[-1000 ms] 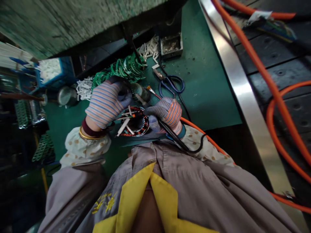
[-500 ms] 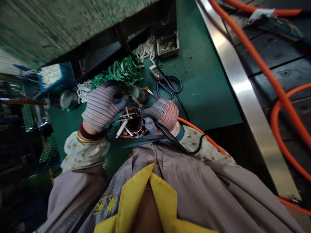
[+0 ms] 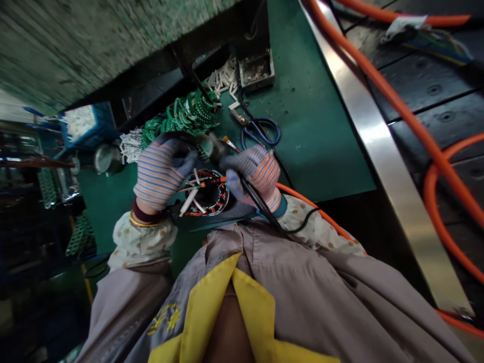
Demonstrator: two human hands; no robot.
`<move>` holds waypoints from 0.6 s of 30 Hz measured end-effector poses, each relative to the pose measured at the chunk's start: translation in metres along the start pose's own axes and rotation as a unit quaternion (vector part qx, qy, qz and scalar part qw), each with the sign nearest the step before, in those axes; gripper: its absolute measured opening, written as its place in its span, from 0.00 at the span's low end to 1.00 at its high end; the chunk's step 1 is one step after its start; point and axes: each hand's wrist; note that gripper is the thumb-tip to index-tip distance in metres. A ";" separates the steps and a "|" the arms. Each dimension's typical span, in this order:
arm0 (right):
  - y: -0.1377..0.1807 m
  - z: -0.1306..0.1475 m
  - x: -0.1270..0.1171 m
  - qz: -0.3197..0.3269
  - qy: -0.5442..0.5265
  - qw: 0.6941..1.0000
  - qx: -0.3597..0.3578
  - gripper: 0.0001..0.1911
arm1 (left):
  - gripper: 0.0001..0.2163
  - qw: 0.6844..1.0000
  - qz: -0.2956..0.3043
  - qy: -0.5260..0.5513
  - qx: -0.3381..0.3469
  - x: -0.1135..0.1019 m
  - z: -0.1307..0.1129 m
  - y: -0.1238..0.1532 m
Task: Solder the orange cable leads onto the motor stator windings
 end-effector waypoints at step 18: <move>0.013 0.000 -0.014 -0.012 0.023 0.998 -0.058 0.27 | 0.06 0.990 -0.087 0.106 0.045 0.029 0.008 -0.001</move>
Point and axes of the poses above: each hand's wrist, its own y-axis away from the middle knuckle, its own x-axis out of the palm, z = x × y, and after that the axes turned 12 degrees about z, right-handed
